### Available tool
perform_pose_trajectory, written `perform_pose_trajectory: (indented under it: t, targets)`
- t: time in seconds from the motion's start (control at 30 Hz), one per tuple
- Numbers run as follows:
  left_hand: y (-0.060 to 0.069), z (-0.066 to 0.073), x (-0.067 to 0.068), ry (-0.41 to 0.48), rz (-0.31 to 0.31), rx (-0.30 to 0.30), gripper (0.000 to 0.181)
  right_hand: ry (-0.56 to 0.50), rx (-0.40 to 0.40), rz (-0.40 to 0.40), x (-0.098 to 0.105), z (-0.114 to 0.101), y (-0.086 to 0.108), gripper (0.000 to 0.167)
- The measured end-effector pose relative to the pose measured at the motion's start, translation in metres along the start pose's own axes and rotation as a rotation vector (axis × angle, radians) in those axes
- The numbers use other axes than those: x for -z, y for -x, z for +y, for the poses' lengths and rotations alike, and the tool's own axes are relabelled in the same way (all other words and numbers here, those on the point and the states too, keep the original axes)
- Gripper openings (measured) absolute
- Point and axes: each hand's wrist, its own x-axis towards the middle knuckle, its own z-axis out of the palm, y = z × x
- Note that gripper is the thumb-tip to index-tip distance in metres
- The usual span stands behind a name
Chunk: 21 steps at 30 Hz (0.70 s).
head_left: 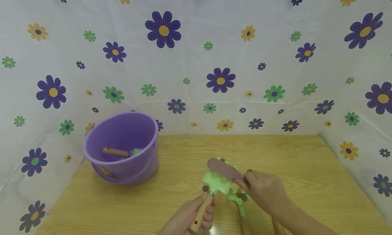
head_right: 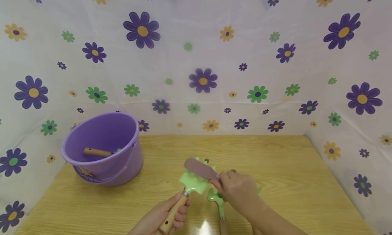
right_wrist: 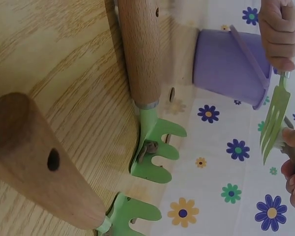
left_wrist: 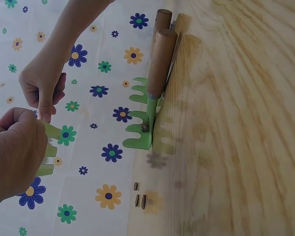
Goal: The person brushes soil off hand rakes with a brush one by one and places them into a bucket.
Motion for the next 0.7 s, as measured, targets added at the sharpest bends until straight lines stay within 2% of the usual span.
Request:
perform_pose_trajectory:
  t: [0.23, 0.47, 0.7]
  targets:
    - [0.001, -0.002, 0.002, 0.006, -0.002, 0.015, 0.032, 0.025, -0.004, -0.012, -0.004, 0.006, 0.006, 0.061]
    - [0.001, -0.002, 0.006, -0.04, 0.022, 0.021, 0.033, 0.044, -0.023, -0.028, -0.008, 0.011, 0.01, 0.063]
    - [0.001, -0.005, 0.008, -0.052, 0.006, 0.026, 0.032, 0.037, -0.043, -0.036, -0.01, 0.016, 0.012, 0.065]
